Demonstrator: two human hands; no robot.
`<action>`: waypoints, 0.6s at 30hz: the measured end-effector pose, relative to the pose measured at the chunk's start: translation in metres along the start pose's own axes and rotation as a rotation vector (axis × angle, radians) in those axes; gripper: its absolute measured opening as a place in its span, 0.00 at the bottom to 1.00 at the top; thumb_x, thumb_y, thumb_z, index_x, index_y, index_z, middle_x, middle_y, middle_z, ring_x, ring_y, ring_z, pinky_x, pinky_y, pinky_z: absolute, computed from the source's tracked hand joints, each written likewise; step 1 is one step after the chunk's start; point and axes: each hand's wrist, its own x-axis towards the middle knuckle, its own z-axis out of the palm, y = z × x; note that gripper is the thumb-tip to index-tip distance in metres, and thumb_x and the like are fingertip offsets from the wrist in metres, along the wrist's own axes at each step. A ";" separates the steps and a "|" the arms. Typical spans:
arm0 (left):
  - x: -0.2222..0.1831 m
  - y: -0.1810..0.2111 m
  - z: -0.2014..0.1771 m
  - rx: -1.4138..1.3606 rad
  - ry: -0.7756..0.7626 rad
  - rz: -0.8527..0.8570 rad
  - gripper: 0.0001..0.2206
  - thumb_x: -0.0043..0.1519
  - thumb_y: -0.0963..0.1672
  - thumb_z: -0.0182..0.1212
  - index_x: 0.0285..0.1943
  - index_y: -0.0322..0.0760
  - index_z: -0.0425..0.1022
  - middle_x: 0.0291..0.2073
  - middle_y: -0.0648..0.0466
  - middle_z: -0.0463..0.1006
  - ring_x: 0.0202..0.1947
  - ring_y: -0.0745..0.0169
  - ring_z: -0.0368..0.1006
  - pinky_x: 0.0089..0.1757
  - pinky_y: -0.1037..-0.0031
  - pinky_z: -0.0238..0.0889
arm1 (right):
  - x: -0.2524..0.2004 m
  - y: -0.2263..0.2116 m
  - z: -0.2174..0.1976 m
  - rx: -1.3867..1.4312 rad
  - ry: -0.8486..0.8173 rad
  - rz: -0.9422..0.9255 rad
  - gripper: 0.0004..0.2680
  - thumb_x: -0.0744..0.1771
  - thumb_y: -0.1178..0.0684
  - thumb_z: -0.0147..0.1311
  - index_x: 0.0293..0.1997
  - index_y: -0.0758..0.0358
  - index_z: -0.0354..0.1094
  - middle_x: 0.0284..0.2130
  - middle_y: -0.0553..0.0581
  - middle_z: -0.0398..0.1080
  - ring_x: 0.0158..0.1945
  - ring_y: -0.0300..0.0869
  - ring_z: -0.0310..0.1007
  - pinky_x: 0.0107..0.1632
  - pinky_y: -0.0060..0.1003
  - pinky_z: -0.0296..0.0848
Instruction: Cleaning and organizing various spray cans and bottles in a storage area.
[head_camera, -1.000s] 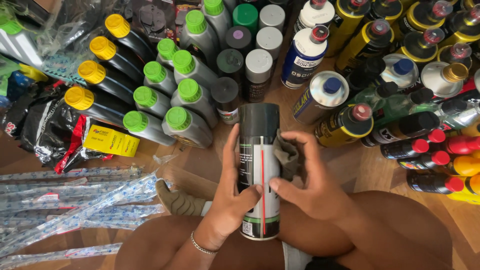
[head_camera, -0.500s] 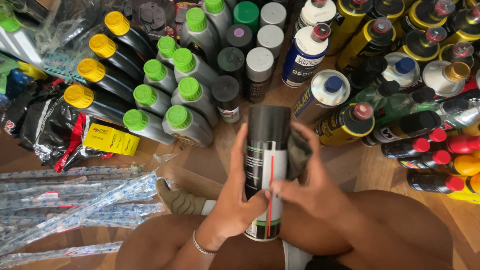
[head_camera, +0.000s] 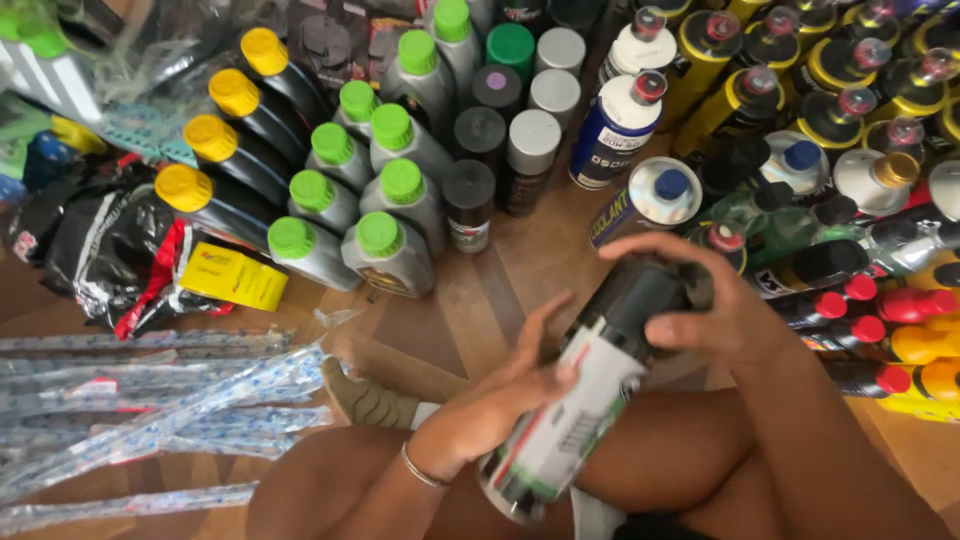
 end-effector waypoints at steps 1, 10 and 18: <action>0.004 -0.002 -0.009 0.411 0.140 0.101 0.40 0.64 0.53 0.56 0.83 0.39 0.42 0.74 0.38 0.55 0.71 0.47 0.52 0.65 0.62 0.47 | 0.004 -0.005 0.001 -0.142 0.075 -0.022 0.29 0.57 0.47 0.70 0.64 0.64 0.68 0.49 0.57 0.75 0.51 0.42 0.75 0.55 0.38 0.73; 0.000 0.019 -0.061 0.809 0.727 0.501 0.18 0.66 0.46 0.57 0.65 0.39 0.68 0.50 0.50 0.72 0.50 0.61 0.69 0.53 0.72 0.65 | 0.089 0.027 0.042 -1.282 0.272 -0.052 0.26 0.53 0.42 0.75 0.52 0.52 0.70 0.40 0.60 0.69 0.49 0.56 0.70 0.48 0.50 0.71; 0.002 0.028 -0.058 0.914 0.728 0.583 0.12 0.62 0.41 0.62 0.55 0.37 0.75 0.41 0.54 0.74 0.40 0.67 0.73 0.43 0.76 0.69 | 0.147 0.068 0.038 -1.277 0.446 -0.184 0.30 0.53 0.43 0.76 0.58 0.55 0.66 0.45 0.60 0.67 0.52 0.58 0.67 0.51 0.52 0.70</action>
